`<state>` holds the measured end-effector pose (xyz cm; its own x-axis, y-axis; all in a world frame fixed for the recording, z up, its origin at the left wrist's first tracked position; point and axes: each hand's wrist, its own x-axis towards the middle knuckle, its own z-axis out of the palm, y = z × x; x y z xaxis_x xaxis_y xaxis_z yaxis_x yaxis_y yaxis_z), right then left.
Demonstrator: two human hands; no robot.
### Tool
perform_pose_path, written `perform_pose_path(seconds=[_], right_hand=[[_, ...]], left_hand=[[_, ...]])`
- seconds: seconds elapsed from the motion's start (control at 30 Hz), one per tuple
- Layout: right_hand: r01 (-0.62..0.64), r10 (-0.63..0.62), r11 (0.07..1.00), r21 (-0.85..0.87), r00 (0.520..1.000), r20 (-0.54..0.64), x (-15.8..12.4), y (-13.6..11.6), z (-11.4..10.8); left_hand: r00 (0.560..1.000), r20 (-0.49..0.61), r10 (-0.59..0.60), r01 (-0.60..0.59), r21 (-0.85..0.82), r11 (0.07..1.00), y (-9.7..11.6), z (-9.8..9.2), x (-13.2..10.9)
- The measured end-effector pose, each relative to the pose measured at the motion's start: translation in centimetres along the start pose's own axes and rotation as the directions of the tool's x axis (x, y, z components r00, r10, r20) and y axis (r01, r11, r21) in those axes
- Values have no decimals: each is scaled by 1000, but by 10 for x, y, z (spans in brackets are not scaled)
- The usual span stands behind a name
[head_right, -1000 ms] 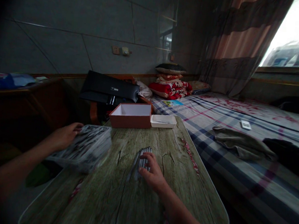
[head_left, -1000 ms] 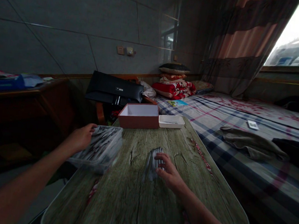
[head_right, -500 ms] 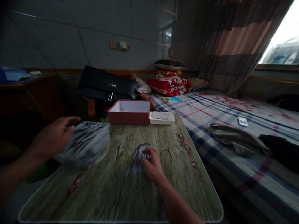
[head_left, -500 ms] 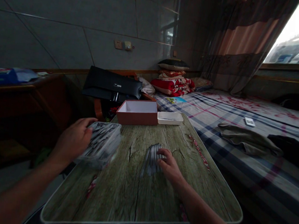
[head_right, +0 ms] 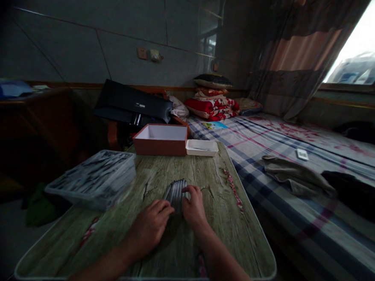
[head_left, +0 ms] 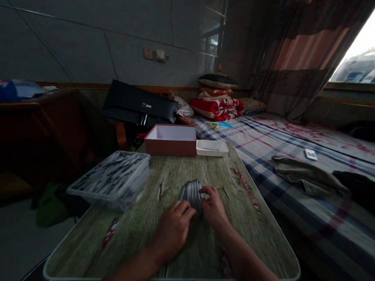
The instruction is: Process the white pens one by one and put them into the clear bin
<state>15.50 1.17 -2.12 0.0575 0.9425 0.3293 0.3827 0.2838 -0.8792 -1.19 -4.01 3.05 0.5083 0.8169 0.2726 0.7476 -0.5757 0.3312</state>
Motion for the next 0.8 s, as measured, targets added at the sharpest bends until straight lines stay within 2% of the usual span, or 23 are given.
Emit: perform_pose_path(seconds=[0.13,0.23,0.37,0.5,0.6,0.63,0.7,0.73,0.8], right_hand=[[-26,25,998,-53,1000,-7,1,-1,-3],[-42,41,997,-65,999,-6,1,-3,-2],[-61,61,996,-62,998,-3,0,-6,-1],[-65,65,996,-54,998,3,0,-8,-1],[-71,72,997,-37,997,21,0,-10,0],[-76,77,997,-17,997,33,0,-12,0],[-91,88,994,56,994,61,-1,-16,1],[-95,86,990,104,993,83,-2,-19,1],[-83,56,977,197,989,138,-4,-25,1]], left_hand=[[964,-52,-259,257,-39,966,-32,0,13],[922,16,-387,387,-66,920,-51,6,23],[895,100,-434,439,-35,898,-56,17,29],[898,110,-425,424,40,905,-57,17,32],[874,96,-476,477,17,879,-61,13,34],[863,90,-497,501,-36,865,-61,11,34],[848,102,-521,529,-244,813,-59,8,35],[844,123,-523,526,-390,756,-57,7,35],[845,178,-505,478,-677,561,-48,7,34]])
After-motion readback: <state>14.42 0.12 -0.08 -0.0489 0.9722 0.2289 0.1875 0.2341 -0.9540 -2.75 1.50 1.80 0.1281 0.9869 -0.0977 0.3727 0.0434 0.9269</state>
